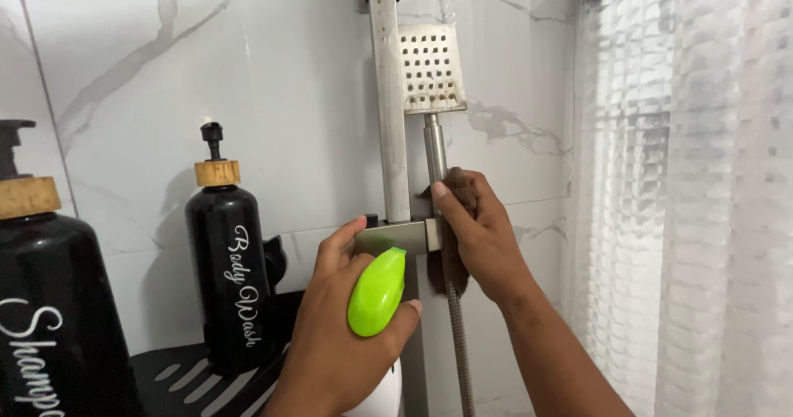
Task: The person sprays a cleaning solution onto the shower rail and head, then wipes them with a cloth. The person cleans the rail, hose, and shower head in sequence.
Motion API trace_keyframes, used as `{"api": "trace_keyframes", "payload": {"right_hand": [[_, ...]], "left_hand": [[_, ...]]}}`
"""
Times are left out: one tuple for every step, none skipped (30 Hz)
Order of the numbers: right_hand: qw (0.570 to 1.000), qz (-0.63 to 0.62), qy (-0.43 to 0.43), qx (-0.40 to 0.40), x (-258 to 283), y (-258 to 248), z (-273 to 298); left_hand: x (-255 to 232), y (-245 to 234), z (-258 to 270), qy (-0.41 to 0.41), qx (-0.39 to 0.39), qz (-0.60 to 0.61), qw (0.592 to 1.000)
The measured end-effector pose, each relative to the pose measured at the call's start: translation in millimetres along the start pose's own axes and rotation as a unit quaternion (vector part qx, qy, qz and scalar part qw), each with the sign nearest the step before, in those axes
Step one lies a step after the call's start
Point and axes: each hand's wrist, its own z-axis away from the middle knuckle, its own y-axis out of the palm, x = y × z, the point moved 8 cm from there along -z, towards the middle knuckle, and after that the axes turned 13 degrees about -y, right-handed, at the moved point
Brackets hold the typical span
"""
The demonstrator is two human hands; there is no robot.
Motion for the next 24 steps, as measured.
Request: {"api": "trace_keyframes", "payload": {"right_hand": [[0.999,-0.026,0.039,-0.014,-4.6,-0.8,-1.5],[0.995,-0.053,0.079,-0.027,-8.3,-0.3,-2.3],[0.989,-0.054,0.129,-0.05,-13.7,0.6,-3.1],[0.98,-0.055,0.179,-0.073,-18.2,1.8,-2.3],[0.967,-0.057,0.229,-0.096,-22.9,3.2,-1.7],[0.971,-0.021,0.212,-0.106,-19.3,3.4,-6.2],[0.973,0.017,0.197,-0.118,-16.3,2.7,-4.0],[0.973,0.055,0.181,-0.129,-14.1,1.3,-0.9],[0.979,0.052,0.149,-0.13,-11.8,2.6,-1.0],[0.983,0.05,0.117,-0.131,-10.4,3.1,-0.9],[0.987,0.047,0.086,-0.13,-10.4,3.6,-0.6],[0.988,0.049,0.063,-0.13,-12.1,3.4,-0.5],[0.989,0.053,0.04,-0.131,-14.3,2.1,1.0],[0.99,0.056,0.018,-0.131,-16.2,1.0,2.4],[0.99,0.053,-0.01,-0.129,-16.6,0.6,1.6],[0.99,0.049,-0.038,-0.127,-15.6,0.9,2.4],[0.989,0.045,-0.067,-0.126,-13.0,1.8,3.3],[0.989,0.043,-0.071,-0.126,-12.4,2.3,7.7],[0.988,0.041,-0.076,-0.126,-10.2,3.2,11.5],[0.988,0.038,-0.081,-0.126,-7.7,2.2,10.1],[0.99,0.017,-0.085,-0.112,-5.0,2.4,8.8],[0.991,-0.004,-0.088,-0.099,-2.0,2.8,8.2],[0.992,-0.024,-0.092,-0.085,1.5,1.0,6.9],[0.986,-0.102,-0.106,-0.075,5.8,0.4,4.4]], "left_hand": [[-0.4,1.4,-1.0,-0.01,0.006,0.004,1.0],[-1.4,2.5,-1.5,-0.021,0.013,0.007,1.0],[-2.5,1.3,-2.6,-0.031,0.017,0.009,0.999],[-4.3,1.0,-2.9,-0.037,0.02,-0.008,0.999],[-5.7,0.6,-4.0,-0.043,0.023,-0.026,0.998],[-6.1,-0.1,-5.7,-0.049,0.026,-0.043,0.998],[-8.8,-1.2,-4.4,-0.031,0.024,-0.042,0.998],[-10.5,-2.3,-3.2,-0.013,0.022,-0.042,0.999],[-11.5,-3.3,-2.8,0.004,0.019,-0.04,0.999],[-5.4,-2.0,-3.9,-0.023,0.029,-0.036,0.999],[1.3,-0.4,-4.5,-0.052,0.038,-0.032,0.997],[7.7,1.0,-4.9,-0.08,0.047,-0.027,0.995],[7.2,0.7,-4.3,-0.069,0.04,-0.023,0.997],[5.6,0.3,-3.8,-0.058,0.033,-0.018,0.998],[2.0,-0.3,-4.7,-0.043,0.025,-0.012,0.999],[-2.0,-0.3,-4.9,-0.029,0.02,-0.017,0.999],[-6.7,-1.1,-5.3,-0.014,0.015,-0.023,1.0],[-10.5,-2.4,-3.0,0.001,0.01,-0.028,1.0],[-11.7,-3.6,-1.0,0.002,0.01,-0.027,1.0],[-12.9,-3.9,-2.8,0.003,0.011,-0.025,1.0],[-12.5,-4.4,-3.3,0.002,0.011,-0.025,1.0],[-10.3,-4.7,-2.0,-0.001,0.017,-0.028,0.999],[-8.2,-4.2,-1.4,-0.005,0.022,-0.03,0.999],[-6.1,-3.8,-0.8,-0.008,0.027,-0.032,0.999]]}}
